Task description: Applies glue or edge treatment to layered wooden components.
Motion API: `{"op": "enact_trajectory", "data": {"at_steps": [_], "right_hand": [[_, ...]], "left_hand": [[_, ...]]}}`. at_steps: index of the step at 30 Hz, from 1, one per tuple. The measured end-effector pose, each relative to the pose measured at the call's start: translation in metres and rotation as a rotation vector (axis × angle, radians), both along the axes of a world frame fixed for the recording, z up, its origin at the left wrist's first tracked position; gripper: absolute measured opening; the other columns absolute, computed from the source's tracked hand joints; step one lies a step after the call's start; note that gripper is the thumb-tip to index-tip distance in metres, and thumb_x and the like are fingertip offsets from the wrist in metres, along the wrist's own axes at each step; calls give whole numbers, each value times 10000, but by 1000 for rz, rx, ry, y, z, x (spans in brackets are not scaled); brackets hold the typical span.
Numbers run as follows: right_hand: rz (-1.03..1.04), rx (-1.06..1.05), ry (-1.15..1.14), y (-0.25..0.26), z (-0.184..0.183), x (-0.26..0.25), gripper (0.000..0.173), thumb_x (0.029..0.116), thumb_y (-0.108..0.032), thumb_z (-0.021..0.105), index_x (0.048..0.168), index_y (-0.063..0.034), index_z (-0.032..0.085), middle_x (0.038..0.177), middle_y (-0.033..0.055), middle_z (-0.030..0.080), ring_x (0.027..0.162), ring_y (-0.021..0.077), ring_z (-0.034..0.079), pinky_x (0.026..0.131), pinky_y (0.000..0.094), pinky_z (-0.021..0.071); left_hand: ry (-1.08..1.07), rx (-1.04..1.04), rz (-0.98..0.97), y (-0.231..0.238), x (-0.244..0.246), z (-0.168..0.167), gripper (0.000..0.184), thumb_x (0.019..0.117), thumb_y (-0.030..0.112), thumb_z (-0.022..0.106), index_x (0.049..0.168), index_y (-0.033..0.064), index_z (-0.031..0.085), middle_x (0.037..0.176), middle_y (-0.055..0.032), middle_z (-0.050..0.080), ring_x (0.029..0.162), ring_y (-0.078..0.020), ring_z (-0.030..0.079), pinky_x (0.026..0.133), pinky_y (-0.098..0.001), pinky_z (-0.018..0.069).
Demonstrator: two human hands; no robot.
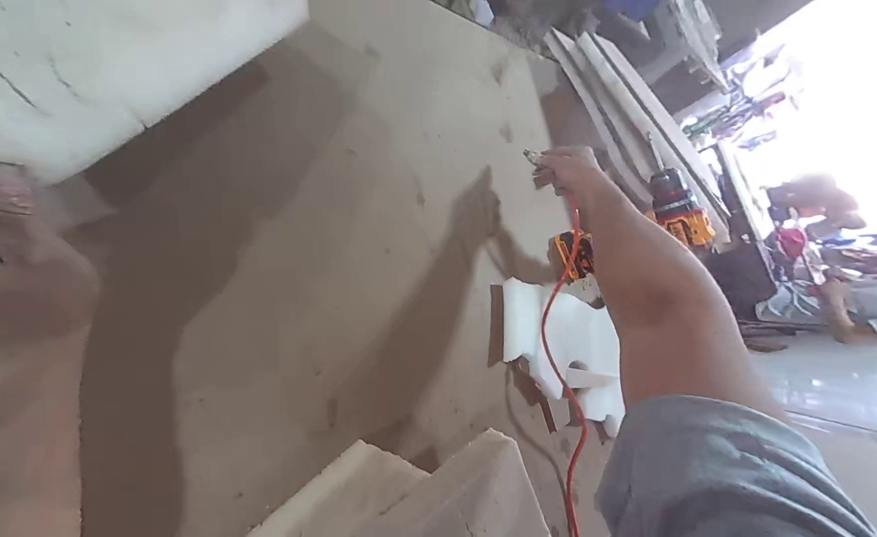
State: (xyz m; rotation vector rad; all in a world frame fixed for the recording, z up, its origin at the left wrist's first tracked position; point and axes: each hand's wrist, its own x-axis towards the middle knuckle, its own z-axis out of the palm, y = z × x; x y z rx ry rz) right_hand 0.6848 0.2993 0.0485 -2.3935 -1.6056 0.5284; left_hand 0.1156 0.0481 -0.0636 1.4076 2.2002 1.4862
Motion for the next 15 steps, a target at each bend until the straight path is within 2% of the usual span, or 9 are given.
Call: {"op": "enact_trajectory", "data": {"at_steps": [1, 3, 5, 6, 8, 9, 12, 14, 15], "right_hand": [[-17, 11, 39, 9, -6, -10, 271, 967, -314, 626, 1177, -170, 717, 780, 8, 616, 519, 98, 487, 478, 300, 437], [-119, 32, 19, 24, -9, -24, 222, 937, -300, 631, 1044, -123, 711, 793, 41, 613, 561, 150, 517, 534, 373, 463], [-60, 53, 136, 32, -16, -35, 212, 977, -293, 623, 1093, -143, 720, 767, -8, 667, 494, 82, 482, 458, 279, 414], [-43, 75, 162, 36, -17, -41, 230, 986, -289, 611, 1122, -146, 729, 800, 1, 708, 506, 84, 528, 463, 277, 438], [-116, 170, 141, 40, -18, -43, 249, 991, -309, 568, 1084, -141, 726, 831, 28, 662, 553, 126, 534, 522, 340, 465], [-119, 204, 185, 40, -16, -46, 231, 992, -305, 571, 1068, -144, 718, 793, 14, 630, 519, 111, 496, 490, 316, 440], [220, -97, 437, 5, 9, -76, 290, 1050, -278, 547, 1286, -158, 663, 877, 0, 707, 466, 30, 433, 418, 193, 349], [439, -376, 472, -54, 28, -83, 313, 1072, -221, 505, 1339, -132, 639, 914, 17, 735, 467, 15, 477, 393, 172, 356], [489, -479, 435, -91, 41, -79, 290, 1067, -172, 510, 1305, -104, 660, 896, 28, 730, 505, 38, 530, 420, 198, 410]], "left_hand": [[13, 10, 7, -1, 2, -1, 524, 1121, 362, 407, 1235, -101, 626, 1219, -275, 663, 1193, -254, 643, 1082, -392, 466], [18, -4, 8, -1, 5, -1, 518, 1116, 377, 418, 1273, -75, 615, 1244, -252, 661, 1216, -234, 635, 1098, -382, 460], [35, 48, 3, -2, 1, -1, 489, 1106, 341, 464, 1290, -91, 599, 1246, -263, 656, 1212, -239, 636, 1097, -374, 462], [37, 70, 1, -2, 0, -2, 479, 1100, 330, 484, 1289, -97, 593, 1237, -265, 656, 1198, -238, 639, 1087, -371, 469], [25, 84, -11, -2, 2, -7, 470, 1089, 329, 514, 1308, -81, 584, 1244, -245, 656, 1186, -219, 643, 1072, -361, 479], [35, 96, -18, 0, -2, -11, 472, 1082, 326, 532, 1351, -60, 570, 1279, -234, 651, 1203, -222, 643, 1077, -366, 487], [92, 47, 56, -1, -6, -17, 516, 1059, 350, 557, 1455, 21, 515, 1332, -200, 633, 1192, -231, 652, 1038, -379, 522], [51, -53, 60, -5, 14, 12, 563, 1066, 353, 535, 1449, -55, 485, 1379, -297, 578, 1282, -344, 594, 1113, -451, 437], [31, -70, 26, -5, 20, 24, 563, 1068, 331, 525, 1441, -88, 475, 1389, -333, 555, 1302, -385, 570, 1132, -473, 411]]}}
